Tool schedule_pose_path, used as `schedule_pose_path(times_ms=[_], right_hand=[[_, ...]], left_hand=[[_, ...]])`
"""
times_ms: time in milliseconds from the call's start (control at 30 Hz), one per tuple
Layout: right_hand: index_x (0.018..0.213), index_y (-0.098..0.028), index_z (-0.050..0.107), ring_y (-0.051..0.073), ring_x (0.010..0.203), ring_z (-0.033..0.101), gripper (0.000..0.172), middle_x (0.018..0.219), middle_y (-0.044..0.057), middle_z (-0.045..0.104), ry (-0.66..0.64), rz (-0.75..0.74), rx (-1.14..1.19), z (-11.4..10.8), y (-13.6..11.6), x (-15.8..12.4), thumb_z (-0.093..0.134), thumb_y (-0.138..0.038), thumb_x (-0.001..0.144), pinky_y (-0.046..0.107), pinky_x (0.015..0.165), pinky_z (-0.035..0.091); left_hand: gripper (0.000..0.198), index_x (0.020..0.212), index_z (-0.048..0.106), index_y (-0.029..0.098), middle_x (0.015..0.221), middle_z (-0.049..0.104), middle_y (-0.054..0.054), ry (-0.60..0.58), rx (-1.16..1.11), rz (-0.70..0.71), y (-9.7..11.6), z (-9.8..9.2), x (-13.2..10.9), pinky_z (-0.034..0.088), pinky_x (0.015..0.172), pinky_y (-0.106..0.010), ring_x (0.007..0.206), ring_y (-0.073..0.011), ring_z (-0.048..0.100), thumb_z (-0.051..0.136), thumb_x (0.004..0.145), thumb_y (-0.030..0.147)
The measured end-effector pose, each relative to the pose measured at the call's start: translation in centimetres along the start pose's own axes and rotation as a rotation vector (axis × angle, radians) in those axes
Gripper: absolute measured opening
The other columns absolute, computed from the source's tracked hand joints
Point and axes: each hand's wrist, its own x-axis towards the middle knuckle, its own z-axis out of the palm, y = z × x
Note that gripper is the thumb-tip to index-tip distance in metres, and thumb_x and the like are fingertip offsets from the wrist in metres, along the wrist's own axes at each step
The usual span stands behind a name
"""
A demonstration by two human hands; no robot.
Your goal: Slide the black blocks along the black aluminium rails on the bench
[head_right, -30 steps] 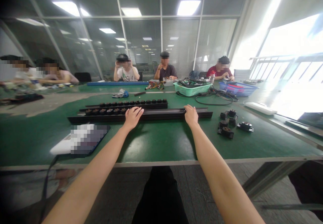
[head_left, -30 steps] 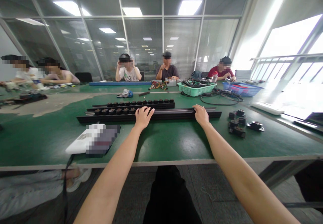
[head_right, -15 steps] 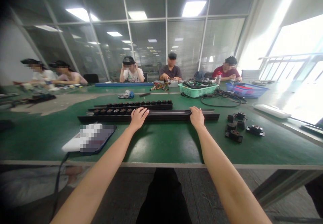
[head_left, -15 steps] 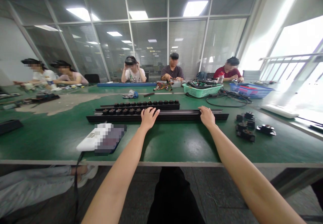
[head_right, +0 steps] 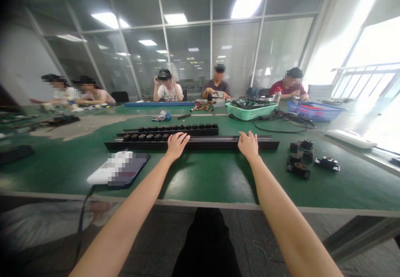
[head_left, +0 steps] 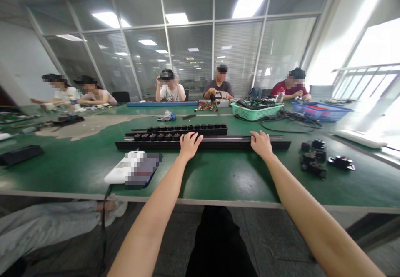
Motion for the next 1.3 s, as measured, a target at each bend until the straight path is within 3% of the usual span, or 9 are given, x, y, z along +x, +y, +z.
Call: schedule_pose_path(times_ms=[200,333,567,900,1300], right_hand=[[0.134,-0.022,0.073,0.034,0.146,0.044,0.047,0.149,0.02,0.057,-0.051,0.013,-0.03,-0.6,-1.2,-0.3,0.041,-0.044,0.106,0.061,0.125,0.021],[0.126,-0.017,0.076,0.033,0.143,0.047,0.049,0.144,0.023,0.061,-0.055,0.025,-0.058,-0.5,-1.5,-0.4,0.036,-0.039,0.107,0.061,0.124,0.022],[0.109,-0.013,0.08,0.032,0.123,0.061,0.051,0.115,0.022,0.073,-0.06,0.068,-0.143,-0.4,-0.8,-0.1,0.034,-0.036,0.107,0.06,0.123,0.026],[0.114,-0.011,0.079,0.031,0.116,0.063,0.052,0.115,0.023,0.073,-0.033,0.075,-0.151,-0.8,-0.2,0.2,0.033,-0.036,0.107,0.057,0.123,0.027],[0.108,-0.008,0.08,0.033,0.116,0.062,0.052,0.113,0.025,0.072,0.095,0.114,-0.138,-0.3,0.4,-0.1,0.034,-0.033,0.105,0.059,0.123,0.027]], left_hand=[[0.047,0.137,0.068,0.029,0.148,0.062,-0.007,-0.009,-0.002,-0.004,0.2,-0.2,-0.1,0.02,0.131,-0.05,0.144,-0.0235,0.05,0.035,0.111,0.051],[0.047,0.138,0.068,0.03,0.149,0.061,-0.007,-0.009,-0.006,-0.007,0.3,-0.3,-0.1,0.019,0.131,-0.05,0.144,-0.0237,0.05,0.035,0.111,0.051],[0.047,0.138,0.067,0.032,0.148,0.061,-0.006,-0.015,-0.008,-0.014,0.4,-0.2,-0.1,0.018,0.131,-0.049,0.144,-0.0232,0.05,0.034,0.111,0.051],[0.047,0.137,0.068,0.031,0.147,0.062,-0.007,-0.005,-0.007,-0.02,0.6,-0.1,0.0,0.019,0.131,-0.05,0.143,-0.0243,0.051,0.036,0.11,0.051],[0.047,0.137,0.068,0.03,0.147,0.062,-0.007,0.001,-0.02,-0.017,0.3,0.1,0.0,0.018,0.131,-0.05,0.143,-0.0244,0.05,0.036,0.11,0.051]])
